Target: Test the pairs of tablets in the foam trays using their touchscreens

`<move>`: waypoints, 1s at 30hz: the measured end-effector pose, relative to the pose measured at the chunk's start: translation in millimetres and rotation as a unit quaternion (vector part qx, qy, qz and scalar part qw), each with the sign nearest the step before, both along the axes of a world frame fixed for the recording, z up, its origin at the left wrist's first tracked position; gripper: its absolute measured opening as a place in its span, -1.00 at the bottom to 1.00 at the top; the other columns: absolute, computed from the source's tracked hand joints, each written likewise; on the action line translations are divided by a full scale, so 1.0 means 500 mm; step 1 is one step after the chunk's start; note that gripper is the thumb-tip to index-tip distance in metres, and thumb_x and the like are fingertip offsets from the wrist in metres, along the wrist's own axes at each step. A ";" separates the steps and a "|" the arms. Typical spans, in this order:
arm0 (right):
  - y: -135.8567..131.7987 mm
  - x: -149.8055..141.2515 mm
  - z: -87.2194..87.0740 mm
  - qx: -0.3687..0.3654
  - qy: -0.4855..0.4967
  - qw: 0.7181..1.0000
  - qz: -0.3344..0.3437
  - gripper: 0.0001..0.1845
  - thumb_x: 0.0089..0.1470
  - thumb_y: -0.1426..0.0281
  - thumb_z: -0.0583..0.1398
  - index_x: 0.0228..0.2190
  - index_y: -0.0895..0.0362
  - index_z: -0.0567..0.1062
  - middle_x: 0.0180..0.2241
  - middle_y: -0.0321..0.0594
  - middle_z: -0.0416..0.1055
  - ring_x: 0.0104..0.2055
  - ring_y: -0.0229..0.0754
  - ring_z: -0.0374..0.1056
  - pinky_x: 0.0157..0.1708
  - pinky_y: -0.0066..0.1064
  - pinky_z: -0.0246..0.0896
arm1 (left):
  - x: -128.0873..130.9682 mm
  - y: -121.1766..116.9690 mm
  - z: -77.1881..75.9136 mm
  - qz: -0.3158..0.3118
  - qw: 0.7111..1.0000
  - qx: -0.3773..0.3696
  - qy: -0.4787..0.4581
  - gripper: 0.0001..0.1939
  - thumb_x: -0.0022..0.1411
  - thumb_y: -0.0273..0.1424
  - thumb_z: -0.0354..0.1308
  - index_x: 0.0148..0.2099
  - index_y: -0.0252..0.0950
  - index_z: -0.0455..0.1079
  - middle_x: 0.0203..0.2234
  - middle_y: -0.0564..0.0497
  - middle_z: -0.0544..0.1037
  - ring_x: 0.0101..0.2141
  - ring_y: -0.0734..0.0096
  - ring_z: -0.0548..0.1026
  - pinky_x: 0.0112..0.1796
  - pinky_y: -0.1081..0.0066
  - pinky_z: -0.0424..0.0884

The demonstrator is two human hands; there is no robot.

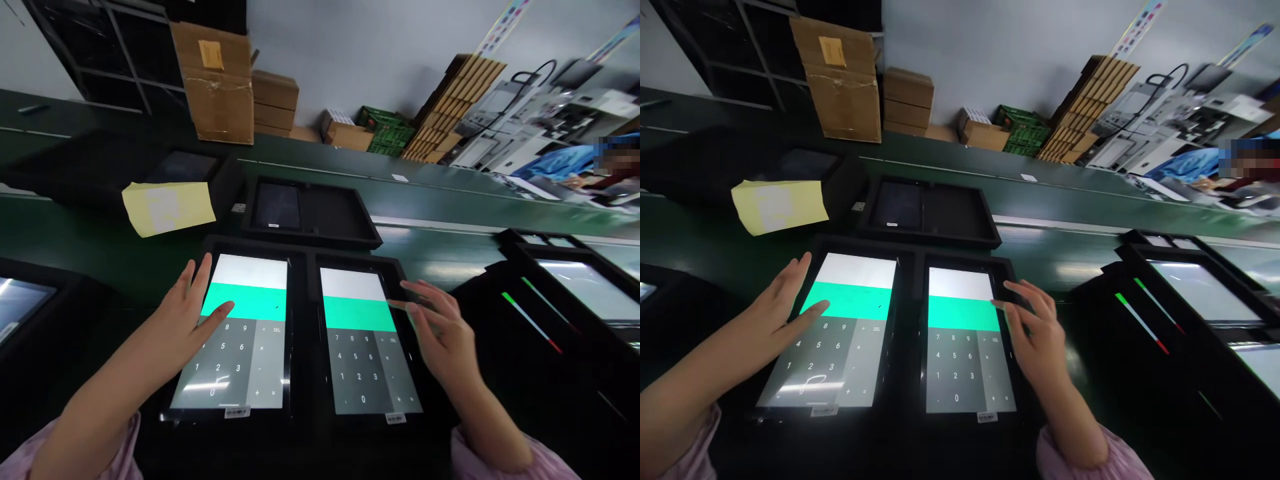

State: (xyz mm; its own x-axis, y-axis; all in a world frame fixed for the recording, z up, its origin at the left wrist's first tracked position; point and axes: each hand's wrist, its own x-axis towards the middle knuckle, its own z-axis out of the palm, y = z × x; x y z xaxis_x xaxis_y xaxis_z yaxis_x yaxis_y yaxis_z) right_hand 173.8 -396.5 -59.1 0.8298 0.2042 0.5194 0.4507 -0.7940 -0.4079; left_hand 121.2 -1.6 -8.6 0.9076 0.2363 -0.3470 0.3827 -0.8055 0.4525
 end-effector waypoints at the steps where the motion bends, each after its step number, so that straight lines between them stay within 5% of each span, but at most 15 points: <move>1: 0.003 0.004 -0.008 -0.003 0.001 1.000 0.008 -0.65 0.33 0.23 0.08 -0.24 -0.05 0.68 0.02 -0.18 0.51 0.18 0.09 0.30 0.04 0.07 0.35 | 0.001 -0.001 -0.009 -0.002 1.000 0.002 -0.007 -0.05 0.26 0.28 -0.25 0.48 0.01 -0.54 0.48 -0.05 -0.41 0.37 -0.37 -0.03 -0.07 -0.05 0.51; 8: 0.019 -0.007 -0.019 -0.059 0.016 0.996 0.062 -0.69 0.31 0.29 0.11 -0.21 -0.07 0.68 0.14 -0.15 0.41 0.29 0.19 0.15 0.04 0.17 0.34 | 0.010 0.018 -0.055 -0.005 0.999 0.041 -0.031 -0.08 0.27 0.27 -0.29 0.49 -0.01 -0.45 0.48 -0.01 -0.43 0.38 -0.43 -0.13 -0.01 -0.19 0.45; 16: 0.002 -0.005 -0.026 -0.050 -0.010 0.998 -0.026 -0.66 0.29 0.30 0.11 -0.32 -0.04 0.70 0.05 -0.14 0.48 0.24 0.20 0.19 0.01 0.19 0.35 | 0.005 -0.014 -0.029 0.025 0.998 0.023 -0.052 -0.16 0.32 0.22 -0.30 0.49 0.03 -0.42 0.47 0.08 -0.44 0.39 -0.40 -0.19 0.02 -0.27 0.40; 22: 0.018 -0.012 -0.020 -0.056 0.004 0.997 0.047 -0.69 0.29 0.31 0.12 -0.23 -0.07 0.69 0.14 -0.16 0.41 0.31 0.20 0.12 0.08 0.22 0.30 | 0.009 0.011 -0.048 0.014 0.999 0.028 -0.035 -0.13 0.30 0.23 -0.23 0.49 0.06 -0.44 0.47 0.08 -0.46 0.38 -0.43 -0.21 0.03 -0.26 0.40; 27: 0.015 -0.014 -0.021 -0.057 -0.019 0.998 -0.023 -0.67 0.28 0.33 0.12 -0.32 0.00 0.70 0.07 -0.10 0.47 0.25 0.24 0.19 0.00 0.23 0.34 | 0.011 0.023 -0.062 -0.003 0.999 0.027 -0.043 -0.15 0.32 0.21 -0.24 0.48 0.08 -0.48 0.47 0.03 -0.47 0.37 -0.47 -0.15 -0.10 -0.15 0.52; 30: 0.028 -0.020 -0.008 -0.040 -0.045 0.998 0.002 -0.69 0.26 0.40 0.13 -0.33 0.01 0.69 0.02 -0.09 0.49 0.20 0.19 0.25 -0.04 0.15 0.39 | 0.013 0.018 -0.059 -0.006 0.999 0.028 -0.035 -0.14 0.32 0.21 -0.25 0.48 0.05 -0.50 0.46 0.00 -0.50 0.37 -0.47 -0.15 -0.12 -0.09 0.54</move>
